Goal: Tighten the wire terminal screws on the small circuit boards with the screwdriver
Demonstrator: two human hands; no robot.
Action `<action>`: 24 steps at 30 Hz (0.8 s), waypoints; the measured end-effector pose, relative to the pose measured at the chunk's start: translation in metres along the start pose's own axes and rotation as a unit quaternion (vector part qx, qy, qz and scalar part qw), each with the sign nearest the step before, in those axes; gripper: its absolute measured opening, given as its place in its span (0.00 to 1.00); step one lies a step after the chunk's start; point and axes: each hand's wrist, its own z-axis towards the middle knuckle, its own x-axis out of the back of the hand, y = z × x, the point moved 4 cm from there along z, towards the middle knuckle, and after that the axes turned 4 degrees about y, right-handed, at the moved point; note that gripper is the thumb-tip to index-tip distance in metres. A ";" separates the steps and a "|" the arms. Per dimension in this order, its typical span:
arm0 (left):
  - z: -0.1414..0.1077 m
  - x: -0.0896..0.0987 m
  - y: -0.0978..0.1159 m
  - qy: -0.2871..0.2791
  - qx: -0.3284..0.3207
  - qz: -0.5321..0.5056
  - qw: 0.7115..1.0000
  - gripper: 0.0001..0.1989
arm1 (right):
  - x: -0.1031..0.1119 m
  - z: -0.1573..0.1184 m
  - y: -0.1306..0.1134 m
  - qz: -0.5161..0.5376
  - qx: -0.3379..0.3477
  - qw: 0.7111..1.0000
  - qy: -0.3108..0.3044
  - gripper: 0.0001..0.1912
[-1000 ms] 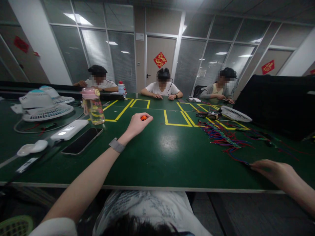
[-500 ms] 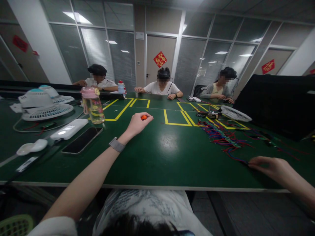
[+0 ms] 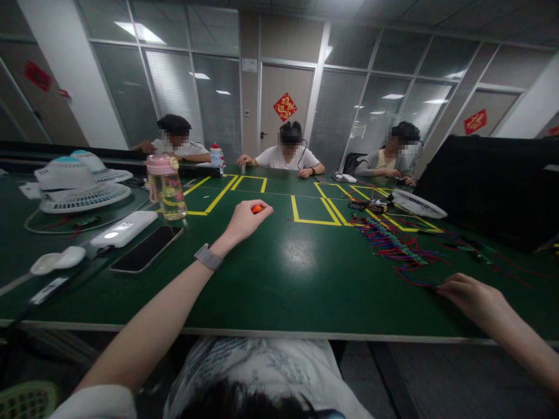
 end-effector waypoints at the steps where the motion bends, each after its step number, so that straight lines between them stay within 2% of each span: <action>1: 0.000 0.000 0.000 0.001 0.001 0.000 1.000 0.14 | 0.000 -0.004 -0.002 0.003 -0.004 1.000 0.017 0.27; 5: 0.000 -0.001 -0.001 0.001 0.005 -0.003 1.000 0.14 | -0.001 -0.021 -0.005 0.005 -0.017 0.996 0.085 0.28; 8: 0.000 -0.001 -0.003 -0.002 0.005 -0.002 1.000 0.14 | -0.003 -0.029 -0.004 0.018 -0.037 0.995 0.096 0.27; 20: -0.002 -0.002 0.000 -0.010 0.008 0.001 1.000 0.13 | -0.001 -0.021 0.005 0.076 -0.166 0.983 0.028 0.24; 24: -0.002 -0.002 -0.001 -0.013 0.007 -0.001 1.000 0.13 | -0.002 -0.008 0.021 0.093 -0.205 0.973 -0.059 0.22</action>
